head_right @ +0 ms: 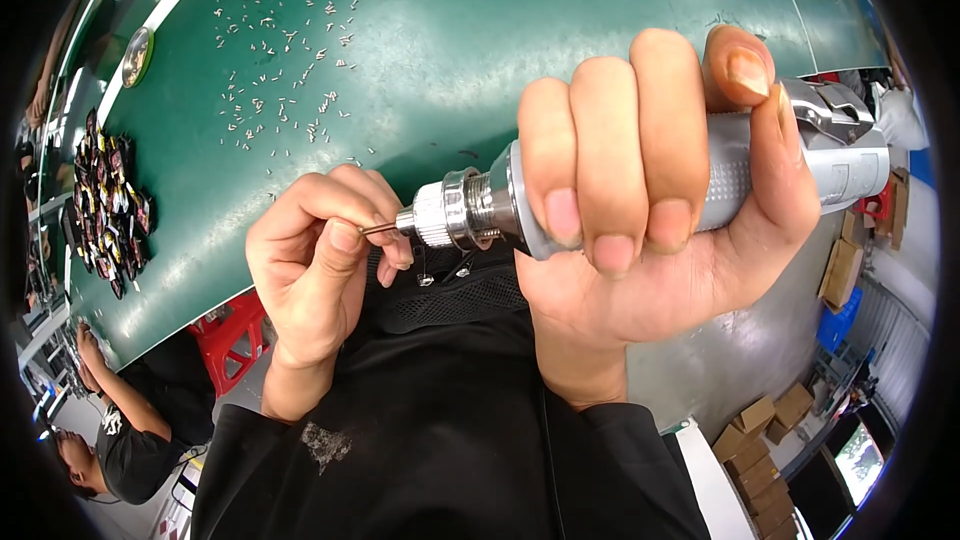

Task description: Assembling small electronic components using an electric screwdriver on a factory assembly line.

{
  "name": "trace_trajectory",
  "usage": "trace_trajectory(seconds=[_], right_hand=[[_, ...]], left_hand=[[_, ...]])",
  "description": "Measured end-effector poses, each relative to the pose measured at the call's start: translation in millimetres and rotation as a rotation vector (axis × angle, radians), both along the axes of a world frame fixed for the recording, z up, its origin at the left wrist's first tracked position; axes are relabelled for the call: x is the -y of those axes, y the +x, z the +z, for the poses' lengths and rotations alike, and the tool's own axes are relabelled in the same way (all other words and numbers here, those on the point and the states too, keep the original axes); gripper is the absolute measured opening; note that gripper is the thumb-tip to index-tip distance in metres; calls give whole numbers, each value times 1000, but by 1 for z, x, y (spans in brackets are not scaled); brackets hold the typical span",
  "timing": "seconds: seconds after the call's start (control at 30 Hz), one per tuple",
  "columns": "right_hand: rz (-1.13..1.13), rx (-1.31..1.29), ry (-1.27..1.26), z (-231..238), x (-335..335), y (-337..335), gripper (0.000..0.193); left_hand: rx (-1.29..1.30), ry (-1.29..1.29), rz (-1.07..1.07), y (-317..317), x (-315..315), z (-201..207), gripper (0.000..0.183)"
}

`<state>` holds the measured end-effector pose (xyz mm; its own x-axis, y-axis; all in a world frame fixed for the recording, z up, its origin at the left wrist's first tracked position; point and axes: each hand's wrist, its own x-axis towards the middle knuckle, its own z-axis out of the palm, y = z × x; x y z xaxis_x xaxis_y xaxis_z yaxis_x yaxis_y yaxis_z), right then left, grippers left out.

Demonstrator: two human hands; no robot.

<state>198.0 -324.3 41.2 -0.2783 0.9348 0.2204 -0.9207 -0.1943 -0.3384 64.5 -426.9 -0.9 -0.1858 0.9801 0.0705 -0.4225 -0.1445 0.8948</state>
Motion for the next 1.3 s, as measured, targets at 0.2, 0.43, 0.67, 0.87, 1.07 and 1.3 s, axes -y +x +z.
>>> trace_trajectory(seconds=[0.2, 0.43, 0.67, 0.87, 1.07, 1.3], right_hand=[[2, -21, -15, -4, -2, 2, 14], [-11, 30, 15, 1, 1, 0, 14], [-21, 116, 102, 0, 2, 3, 17], [30, 165, 198, -6, -5, 9, 18], [56, 220, 221, -5, -8, 12, 17], [30, 175, 107, -7, -5, 10, 16]], left_hand=[[-30, 5, 4, 0, 0, -1, 22], [-45, -9, 25, -2, 2, -2, 10], [-508, 58, 243, 5, -2, 1, 8], [-839, 300, 317, 0, -10, -8, 16], [-956, 376, 277, -3, -15, -10, 19], [-855, 368, 197, -1, -14, -8, 9]])
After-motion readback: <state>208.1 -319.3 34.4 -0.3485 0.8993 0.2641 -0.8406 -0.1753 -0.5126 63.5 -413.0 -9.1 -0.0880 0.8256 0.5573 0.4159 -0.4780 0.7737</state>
